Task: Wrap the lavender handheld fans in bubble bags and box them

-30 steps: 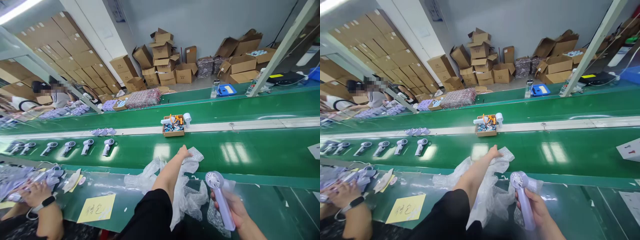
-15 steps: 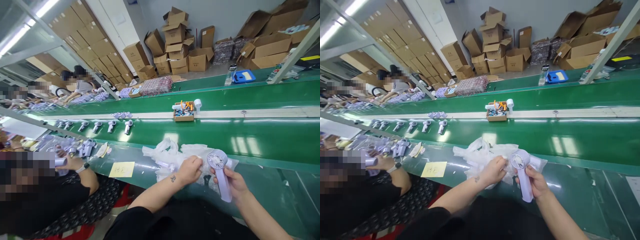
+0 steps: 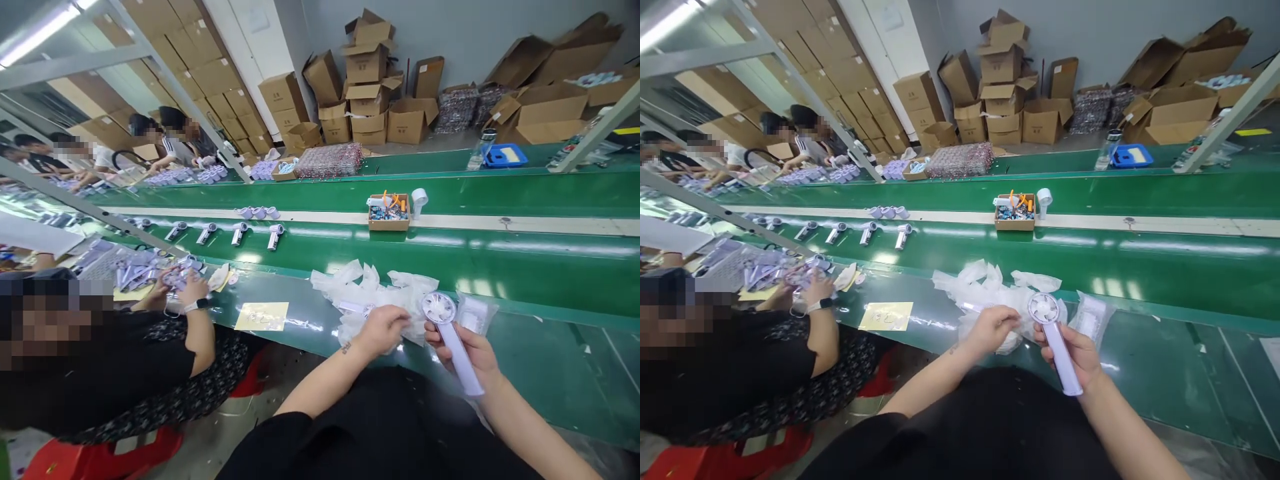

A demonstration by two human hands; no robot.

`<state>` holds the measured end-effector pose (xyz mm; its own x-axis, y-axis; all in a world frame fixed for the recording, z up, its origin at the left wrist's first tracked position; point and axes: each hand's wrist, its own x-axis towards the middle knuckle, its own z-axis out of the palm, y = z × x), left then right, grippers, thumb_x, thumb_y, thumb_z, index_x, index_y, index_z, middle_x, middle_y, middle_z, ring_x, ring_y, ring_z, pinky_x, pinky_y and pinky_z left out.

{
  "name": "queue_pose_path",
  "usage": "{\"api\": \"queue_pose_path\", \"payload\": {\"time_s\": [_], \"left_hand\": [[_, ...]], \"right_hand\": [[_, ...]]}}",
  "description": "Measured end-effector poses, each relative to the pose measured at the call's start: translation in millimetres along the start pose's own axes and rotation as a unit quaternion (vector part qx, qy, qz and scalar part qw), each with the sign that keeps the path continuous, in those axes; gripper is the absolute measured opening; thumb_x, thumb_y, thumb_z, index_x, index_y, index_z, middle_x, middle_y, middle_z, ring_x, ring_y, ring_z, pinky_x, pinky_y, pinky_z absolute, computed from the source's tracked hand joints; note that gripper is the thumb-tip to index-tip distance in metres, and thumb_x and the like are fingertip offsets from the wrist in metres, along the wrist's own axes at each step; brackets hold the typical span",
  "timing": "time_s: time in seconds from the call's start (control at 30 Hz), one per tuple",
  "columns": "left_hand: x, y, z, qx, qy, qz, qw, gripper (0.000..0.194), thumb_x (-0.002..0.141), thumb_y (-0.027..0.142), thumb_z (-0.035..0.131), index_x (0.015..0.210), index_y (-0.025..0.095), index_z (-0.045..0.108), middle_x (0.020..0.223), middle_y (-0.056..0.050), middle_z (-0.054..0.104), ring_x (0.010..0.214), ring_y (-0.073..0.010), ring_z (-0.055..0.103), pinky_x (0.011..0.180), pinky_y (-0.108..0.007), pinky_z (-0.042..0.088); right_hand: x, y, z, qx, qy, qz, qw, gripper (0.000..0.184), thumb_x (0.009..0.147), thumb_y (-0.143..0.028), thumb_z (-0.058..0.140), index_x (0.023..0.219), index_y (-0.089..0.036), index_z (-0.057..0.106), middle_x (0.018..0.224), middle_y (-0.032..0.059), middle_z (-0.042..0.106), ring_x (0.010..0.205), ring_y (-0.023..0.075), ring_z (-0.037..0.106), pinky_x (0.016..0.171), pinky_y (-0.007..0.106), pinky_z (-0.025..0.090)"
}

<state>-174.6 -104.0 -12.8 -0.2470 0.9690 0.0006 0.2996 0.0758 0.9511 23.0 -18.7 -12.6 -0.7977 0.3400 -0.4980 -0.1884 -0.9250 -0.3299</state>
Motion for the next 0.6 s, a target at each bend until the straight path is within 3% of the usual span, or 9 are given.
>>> {"api": "queue_pose_path", "payload": {"time_s": [0.07, 0.13, 0.23, 0.33, 0.4, 0.47, 0.6], "left_hand": [[-2, 0, -8.1, -0.065, 0.066, -0.063, 0.994, 0.014, 0.077, 0.025, 0.060, 0.084, 0.016, 0.068, 0.082, -0.005, 0.068, 0.076, -0.0161, 0.061, 0.072, -0.026, 0.047], [-5, 5, -12.6, -0.097, 0.090, -0.081, 0.988, 0.016, 0.074, 0.028, 0.062, 0.082, 0.015, 0.070, 0.081, -0.006, 0.067, 0.074, -0.0156, 0.060, 0.067, -0.024, 0.046], [-12, 15, -9.9, -0.113, 0.038, -0.056, 0.991, 0.017, 0.073, 0.029, 0.063, 0.079, 0.015, 0.071, 0.078, -0.005, 0.066, 0.073, -0.0148, 0.058, 0.064, -0.023, 0.044], [-20, 16, -5.8, -0.189, 0.020, -0.100, 0.977, 0.017, 0.071, 0.030, 0.063, 0.075, 0.014, 0.070, 0.068, -0.003, 0.063, 0.061, -0.0112, 0.053, 0.057, -0.021, 0.041], [-20, 12, -9.4, -0.276, 0.065, -0.145, 0.948, 0.016, 0.068, 0.029, 0.065, 0.069, 0.013, 0.065, 0.059, 0.000, 0.058, 0.053, -0.0083, 0.048, 0.052, -0.020, 0.038], [-16, 8, -19.2, -0.386, 0.102, -0.176, 0.900, 0.018, 0.065, 0.029, 0.069, 0.066, 0.013, 0.060, 0.057, 0.002, 0.054, 0.052, -0.0072, 0.047, 0.051, -0.019, 0.038], [1, 4, -44.7, -0.552, 0.066, -0.186, 0.810, 0.026, 0.065, 0.029, 0.073, 0.075, 0.013, 0.056, 0.067, 0.000, 0.058, 0.060, -0.0114, 0.056, 0.058, -0.024, 0.046]], "right_hand": [[-10, 2, 0, -0.025, 0.015, -0.018, 0.999, 0.038, 0.062, -0.025, 0.075, 0.096, -0.016, 0.061, 0.082, 0.0079, 0.061, 0.070, 0.0151, 0.058, 0.051, 0.022, 0.051], [-17, 7, 3, -0.060, 0.003, -0.033, 0.998, 0.041, 0.055, -0.025, 0.078, 0.092, -0.018, 0.062, 0.076, 0.0067, 0.062, 0.064, 0.0168, 0.058, 0.048, 0.025, 0.050], [-17, 16, 15, -0.122, -0.020, -0.021, 0.992, 0.039, 0.054, -0.026, 0.078, 0.088, -0.019, 0.061, 0.073, 0.0063, 0.063, 0.060, 0.0185, 0.061, 0.050, 0.030, 0.050], [-10, 22, 25, -0.162, -0.025, -0.027, 0.986, 0.032, 0.060, -0.027, 0.076, 0.087, -0.018, 0.061, 0.073, 0.0061, 0.065, 0.056, 0.0172, 0.061, 0.051, 0.030, 0.050], [-8, 22, 25, -0.167, -0.023, -0.033, 0.985, 0.033, 0.061, -0.026, 0.075, 0.089, -0.017, 0.061, 0.073, 0.0057, 0.065, 0.054, 0.0165, 0.059, 0.049, 0.029, 0.050], [-11, 19, 16, -0.151, 0.003, -0.037, 0.988, 0.035, 0.059, -0.024, 0.076, 0.090, -0.018, 0.062, 0.074, 0.0064, 0.064, 0.056, 0.0168, 0.059, 0.048, 0.029, 0.050], [-17, 10, -18, -0.023, 0.041, -0.057, 0.997, 0.057, 0.053, -0.026, 0.078, 0.106, -0.019, 0.059, 0.079, 0.0049, 0.058, 0.064, 0.0146, 0.055, 0.042, 0.020, 0.047]]}}
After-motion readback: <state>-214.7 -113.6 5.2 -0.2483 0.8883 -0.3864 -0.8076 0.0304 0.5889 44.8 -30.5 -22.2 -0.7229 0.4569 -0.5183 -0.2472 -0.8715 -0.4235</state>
